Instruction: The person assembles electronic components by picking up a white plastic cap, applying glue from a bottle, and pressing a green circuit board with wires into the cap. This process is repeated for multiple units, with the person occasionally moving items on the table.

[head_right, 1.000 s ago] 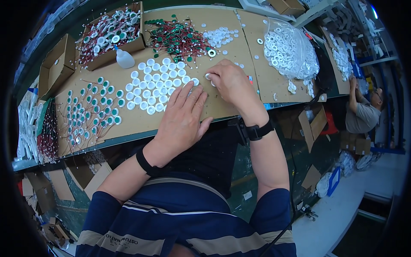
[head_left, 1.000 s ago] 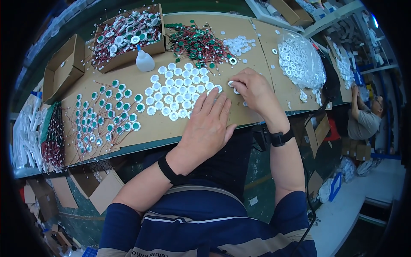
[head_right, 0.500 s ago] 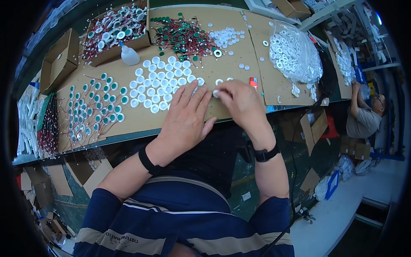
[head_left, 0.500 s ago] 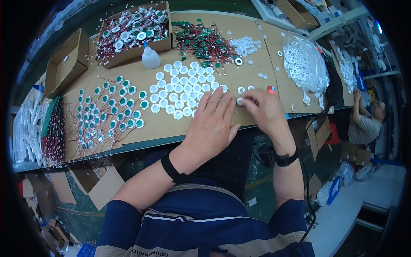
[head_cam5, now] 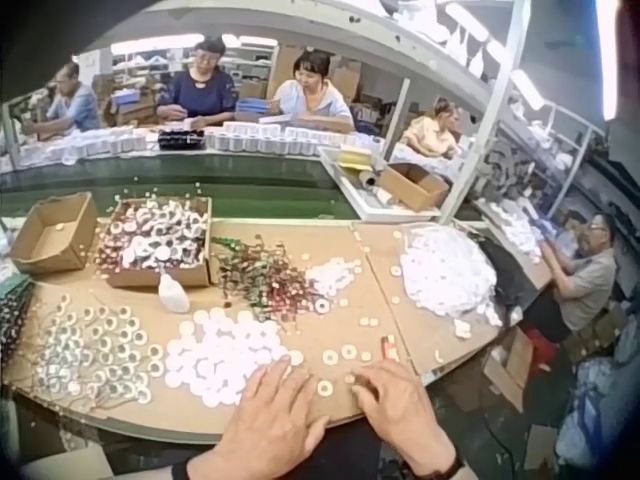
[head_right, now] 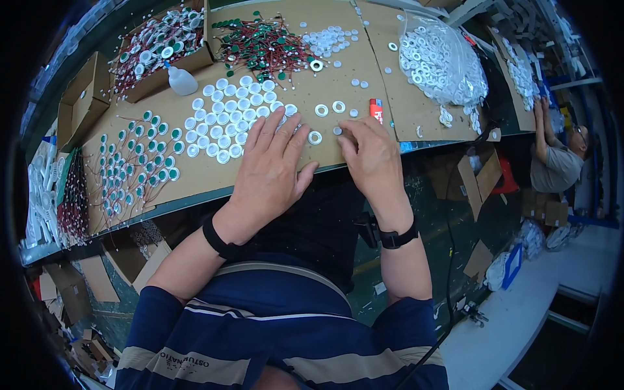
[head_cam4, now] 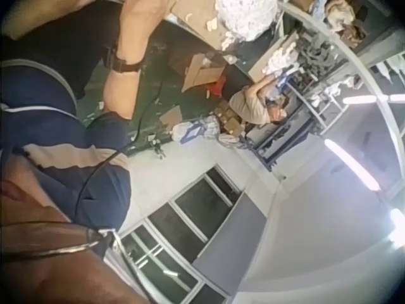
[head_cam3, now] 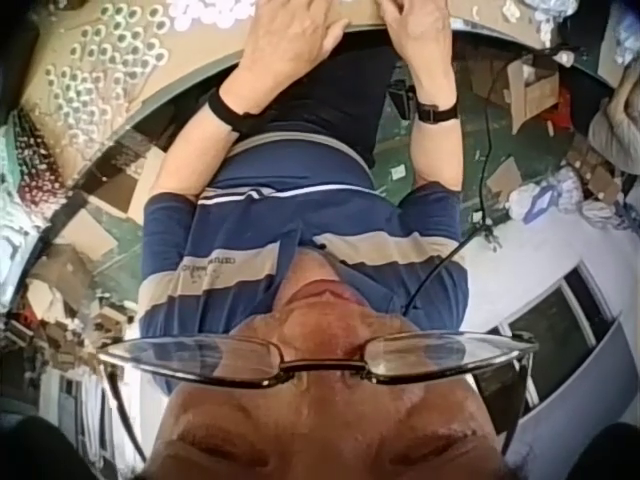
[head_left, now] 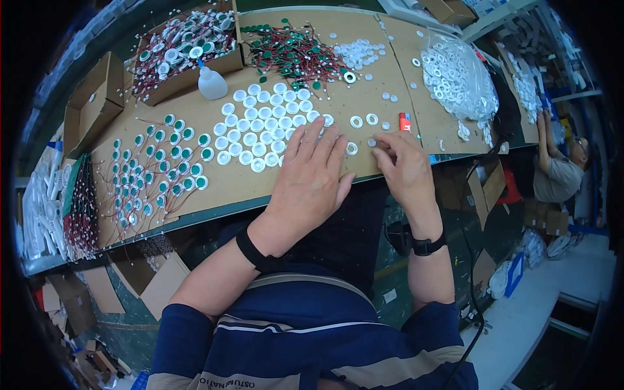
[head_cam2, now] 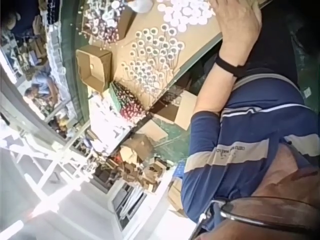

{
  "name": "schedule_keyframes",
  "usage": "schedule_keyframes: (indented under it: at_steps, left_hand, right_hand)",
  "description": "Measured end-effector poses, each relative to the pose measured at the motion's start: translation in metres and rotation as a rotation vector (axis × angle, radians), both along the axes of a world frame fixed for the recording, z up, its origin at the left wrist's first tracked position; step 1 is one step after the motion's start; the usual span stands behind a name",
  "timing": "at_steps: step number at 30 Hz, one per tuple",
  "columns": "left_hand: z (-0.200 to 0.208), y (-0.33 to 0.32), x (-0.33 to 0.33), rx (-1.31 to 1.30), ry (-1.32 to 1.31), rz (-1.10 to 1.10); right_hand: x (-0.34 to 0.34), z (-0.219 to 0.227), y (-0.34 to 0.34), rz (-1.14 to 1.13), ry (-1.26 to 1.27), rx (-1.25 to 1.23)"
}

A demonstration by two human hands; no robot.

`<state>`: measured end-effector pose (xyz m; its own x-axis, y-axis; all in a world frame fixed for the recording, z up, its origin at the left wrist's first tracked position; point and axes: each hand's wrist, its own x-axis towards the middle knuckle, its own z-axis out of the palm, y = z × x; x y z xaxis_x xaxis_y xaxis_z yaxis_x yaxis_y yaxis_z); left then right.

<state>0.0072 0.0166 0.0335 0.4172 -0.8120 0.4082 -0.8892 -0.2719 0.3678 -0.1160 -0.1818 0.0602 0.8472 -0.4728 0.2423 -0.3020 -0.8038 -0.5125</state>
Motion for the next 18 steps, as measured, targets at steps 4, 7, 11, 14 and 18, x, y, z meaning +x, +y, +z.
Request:
schedule_keyframes:
  at_steps: [4, 7, 11, 14, 18]
  left_hand:
    - [-0.0008, -0.0004, -0.0019, -0.007, 0.0, -0.008]
    - [-0.0008, 0.0004, -0.0015, -0.005, 0.003, -0.005]
    - [-0.0011, 0.0002, -0.002, -0.022, 0.002, 0.001]
    - [-0.0003, -0.001, -0.0025, -0.022, 0.004, -0.001]
    - [-0.0018, -0.0004, -0.0014, -0.02, -0.001, 0.001]
  right_hand:
    - [-0.0011, -0.0029, 0.0037, -0.053, -0.006, 0.049]
    - [0.0045, 0.0006, 0.0049, -0.039, 0.023, 0.045]
    - [0.005, -0.0012, 0.0019, -0.024, 0.035, 0.02]
    - [0.0039, -0.0022, 0.0023, -0.017, 0.031, 0.004]
    - [0.0057, 0.0024, 0.0066, 0.014, 0.002, 0.01]
